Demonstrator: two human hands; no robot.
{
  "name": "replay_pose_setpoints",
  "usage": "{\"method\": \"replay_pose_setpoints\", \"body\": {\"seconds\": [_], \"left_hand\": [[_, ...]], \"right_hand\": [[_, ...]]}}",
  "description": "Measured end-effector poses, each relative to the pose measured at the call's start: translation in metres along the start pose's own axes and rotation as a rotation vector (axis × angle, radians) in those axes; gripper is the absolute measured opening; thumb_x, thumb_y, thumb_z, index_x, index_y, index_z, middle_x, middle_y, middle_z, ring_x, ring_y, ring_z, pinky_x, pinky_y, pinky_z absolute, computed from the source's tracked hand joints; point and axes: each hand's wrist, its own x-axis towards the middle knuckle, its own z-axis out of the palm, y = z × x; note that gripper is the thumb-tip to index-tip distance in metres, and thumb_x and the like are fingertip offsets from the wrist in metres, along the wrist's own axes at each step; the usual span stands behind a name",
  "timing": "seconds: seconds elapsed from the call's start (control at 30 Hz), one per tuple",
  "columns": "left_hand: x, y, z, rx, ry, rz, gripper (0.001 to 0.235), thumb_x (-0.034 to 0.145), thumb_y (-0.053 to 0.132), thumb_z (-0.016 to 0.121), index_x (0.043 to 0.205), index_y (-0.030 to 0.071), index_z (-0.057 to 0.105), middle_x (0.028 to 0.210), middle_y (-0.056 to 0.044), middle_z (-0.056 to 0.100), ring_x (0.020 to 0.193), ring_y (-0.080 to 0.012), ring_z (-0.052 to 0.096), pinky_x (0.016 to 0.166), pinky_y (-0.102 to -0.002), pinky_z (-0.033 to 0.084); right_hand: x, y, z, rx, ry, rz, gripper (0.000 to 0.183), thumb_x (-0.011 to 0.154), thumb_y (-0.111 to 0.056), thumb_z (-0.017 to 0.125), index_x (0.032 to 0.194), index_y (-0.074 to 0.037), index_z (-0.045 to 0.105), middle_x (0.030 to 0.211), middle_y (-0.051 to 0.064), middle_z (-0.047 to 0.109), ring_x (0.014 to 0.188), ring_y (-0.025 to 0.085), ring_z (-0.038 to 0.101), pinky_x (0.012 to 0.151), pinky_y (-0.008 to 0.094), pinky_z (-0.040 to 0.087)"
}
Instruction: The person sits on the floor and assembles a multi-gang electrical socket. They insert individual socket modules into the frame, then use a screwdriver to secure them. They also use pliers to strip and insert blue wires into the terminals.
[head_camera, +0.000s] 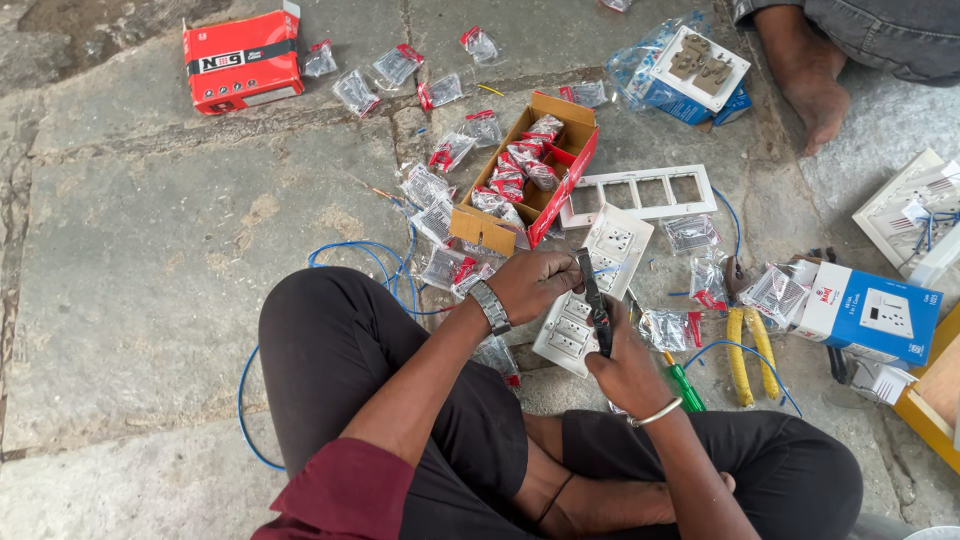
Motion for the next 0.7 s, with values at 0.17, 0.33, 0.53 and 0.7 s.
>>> {"method": "replay_pose_setpoints", "body": {"seconds": [0.17, 0.33, 0.53, 0.7], "left_hand": [[0.0, -0.002, 0.011, 0.114, 0.025, -0.198, 0.018, 0.098, 0.022, 0.061, 0.097, 0.005, 0.068, 0.087, -0.015, 0.071, 0.081, -0.0315, 0.069, 0.074, -0.044, 0.052], [-0.007, -0.017, 0.038, 0.532, 0.25, 0.085, 0.016, 0.087, 0.012, 0.062, 0.102, 0.005, 0.062, 0.094, -0.014, 0.067, 0.092, -0.0358, 0.067, 0.076, -0.049, 0.054], [-0.006, -0.019, 0.046, 0.408, 0.208, 0.024, 0.031, 0.089, 0.03, 0.07, 0.103, 0.005, 0.059, 0.097, -0.014, 0.066, 0.092, -0.0365, 0.067, 0.079, -0.049, 0.054], [-0.012, 0.002, 0.056, 0.518, 0.137, -0.171, 0.079, 0.056, 0.073, 0.085, 0.092, 0.005, 0.064, 0.088, -0.015, 0.069, 0.082, -0.0343, 0.069, 0.071, -0.046, 0.054]], "right_hand": [[-0.001, 0.0, 0.0, -0.095, -0.056, 0.255, 0.045, 0.079, -0.007, 0.059, 0.123, -0.006, 0.056, 0.092, 0.019, 0.07, 0.092, 0.04, 0.069, 0.082, 0.048, 0.052], [-0.001, 0.011, 0.001, 0.084, -0.137, 0.136, 0.047, 0.07, -0.008, 0.061, 0.117, -0.005, 0.056, 0.086, 0.018, 0.069, 0.081, 0.038, 0.069, 0.076, 0.046, 0.053], [0.001, 0.026, -0.001, -0.062, -0.113, 0.271, 0.037, 0.075, -0.012, 0.062, 0.111, -0.002, 0.063, 0.09, 0.022, 0.073, 0.09, 0.038, 0.073, 0.084, 0.045, 0.054], [0.006, 0.03, 0.004, -0.19, 0.021, 0.293, 0.048, 0.08, -0.019, 0.065, 0.125, -0.003, 0.065, 0.1, 0.03, 0.071, 0.1, 0.046, 0.068, 0.087, 0.051, 0.053]]}}
